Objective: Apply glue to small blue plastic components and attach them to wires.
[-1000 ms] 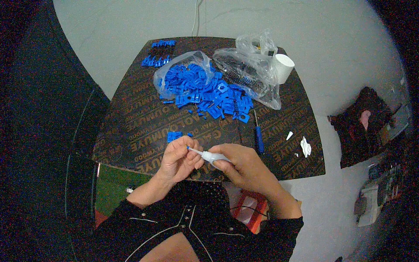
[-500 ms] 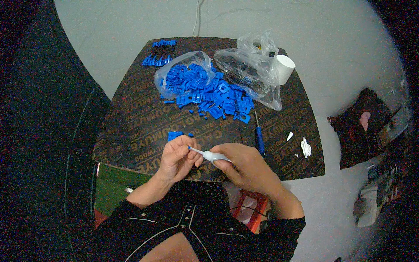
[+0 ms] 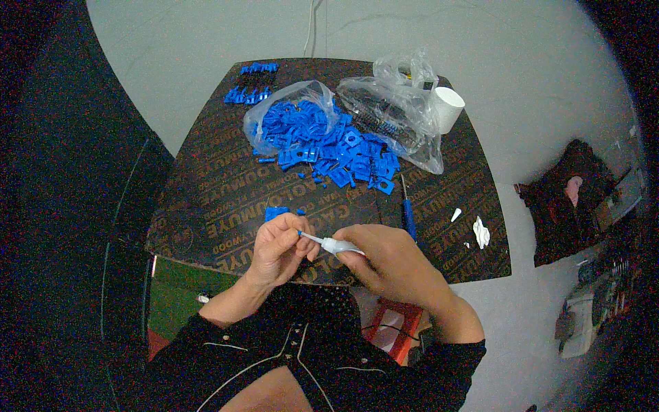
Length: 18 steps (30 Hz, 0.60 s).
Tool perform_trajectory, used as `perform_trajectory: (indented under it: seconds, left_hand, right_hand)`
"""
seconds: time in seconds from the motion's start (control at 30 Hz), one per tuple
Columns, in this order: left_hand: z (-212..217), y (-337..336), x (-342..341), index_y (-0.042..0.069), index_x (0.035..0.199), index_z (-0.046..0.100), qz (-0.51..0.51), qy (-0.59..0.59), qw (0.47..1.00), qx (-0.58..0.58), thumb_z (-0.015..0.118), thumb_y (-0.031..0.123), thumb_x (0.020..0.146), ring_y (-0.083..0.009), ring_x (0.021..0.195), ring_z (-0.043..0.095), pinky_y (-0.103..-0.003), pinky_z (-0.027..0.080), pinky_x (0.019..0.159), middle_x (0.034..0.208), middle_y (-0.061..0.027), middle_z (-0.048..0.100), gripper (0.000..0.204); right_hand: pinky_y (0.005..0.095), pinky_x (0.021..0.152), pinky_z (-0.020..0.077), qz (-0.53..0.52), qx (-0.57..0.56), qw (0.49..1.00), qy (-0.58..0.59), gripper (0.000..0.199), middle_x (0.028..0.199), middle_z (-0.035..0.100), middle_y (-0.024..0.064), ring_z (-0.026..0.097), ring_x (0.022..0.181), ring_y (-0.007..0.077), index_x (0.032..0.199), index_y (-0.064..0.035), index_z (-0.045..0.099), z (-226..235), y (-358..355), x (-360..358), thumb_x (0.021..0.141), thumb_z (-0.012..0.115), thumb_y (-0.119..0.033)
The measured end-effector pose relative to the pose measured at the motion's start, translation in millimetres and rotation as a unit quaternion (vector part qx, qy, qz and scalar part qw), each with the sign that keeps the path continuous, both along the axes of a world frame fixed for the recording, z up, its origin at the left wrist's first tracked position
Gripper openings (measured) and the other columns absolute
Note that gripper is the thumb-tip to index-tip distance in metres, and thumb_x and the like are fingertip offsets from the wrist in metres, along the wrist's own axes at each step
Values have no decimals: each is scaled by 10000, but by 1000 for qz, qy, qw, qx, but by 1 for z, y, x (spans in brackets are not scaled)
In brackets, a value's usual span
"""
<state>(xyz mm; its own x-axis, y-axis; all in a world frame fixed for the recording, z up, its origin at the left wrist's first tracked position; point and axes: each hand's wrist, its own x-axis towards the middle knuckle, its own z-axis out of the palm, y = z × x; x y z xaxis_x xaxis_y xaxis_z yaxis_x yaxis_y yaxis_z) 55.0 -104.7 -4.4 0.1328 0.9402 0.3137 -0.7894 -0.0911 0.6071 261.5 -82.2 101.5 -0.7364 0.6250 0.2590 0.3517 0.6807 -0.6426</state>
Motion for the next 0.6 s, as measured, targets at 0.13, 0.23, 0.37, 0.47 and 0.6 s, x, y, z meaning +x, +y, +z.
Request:
perform_trajectory:
  seconds: [0.13, 0.23, 0.37, 0.47, 0.6]
  left_hand:
    - [1, -1, 0, -16, 960, 551, 4, 0, 1000, -3, 568, 118, 911, -127, 639, 491, -309, 458, 632, 716, -59, 534, 144]
    - [0, 0, 0, -17, 962, 552, 2, 3, 1000, 2, 566, 119, 913, -125, 639, 491, -306, 456, 632, 713, -57, 532, 145]
    - [1, 0, 0, -16, 965, 553, 3, 6, 1000, 4, 563, 118, 914, -125, 637, 490, -304, 455, 632, 707, -54, 529, 144]
    - [0, -1, 0, -16, 964, 553, 7, 7, 1000, 2, 559, 115, 916, -124, 636, 489, -304, 454, 633, 702, -52, 526, 139]
    - [0, -1, 1, -15, 963, 553, 11, 8, 1000, 1, 554, 116, 919, -124, 633, 488, -304, 453, 634, 698, -51, 524, 138]
  right_hand:
    - [416, 716, 487, 1, 2, 1000, -4, 208, 907, 627, 175, 612, 830, 361, 1021, -18, 588, 0, 1, 0, 841, 595, -122]
    - [417, 706, 485, 0, 7, 1000, -15, 205, 887, 626, 169, 611, 815, 359, 1017, -21, 585, 3, 1, -1, 842, 594, -126]
    - [425, 691, 481, 6, 18, 1000, -20, 198, 868, 624, 160, 611, 802, 356, 1008, -26, 579, 7, 2, -1, 842, 594, -133]
    - [434, 687, 479, 12, 25, 999, -32, 199, 849, 620, 160, 611, 800, 355, 1004, -30, 574, 9, 4, -2, 840, 596, -141]
    - [415, 656, 478, 12, 49, 998, -46, 203, 830, 618, 157, 613, 773, 346, 999, -38, 584, 17, 4, -3, 818, 614, -124]
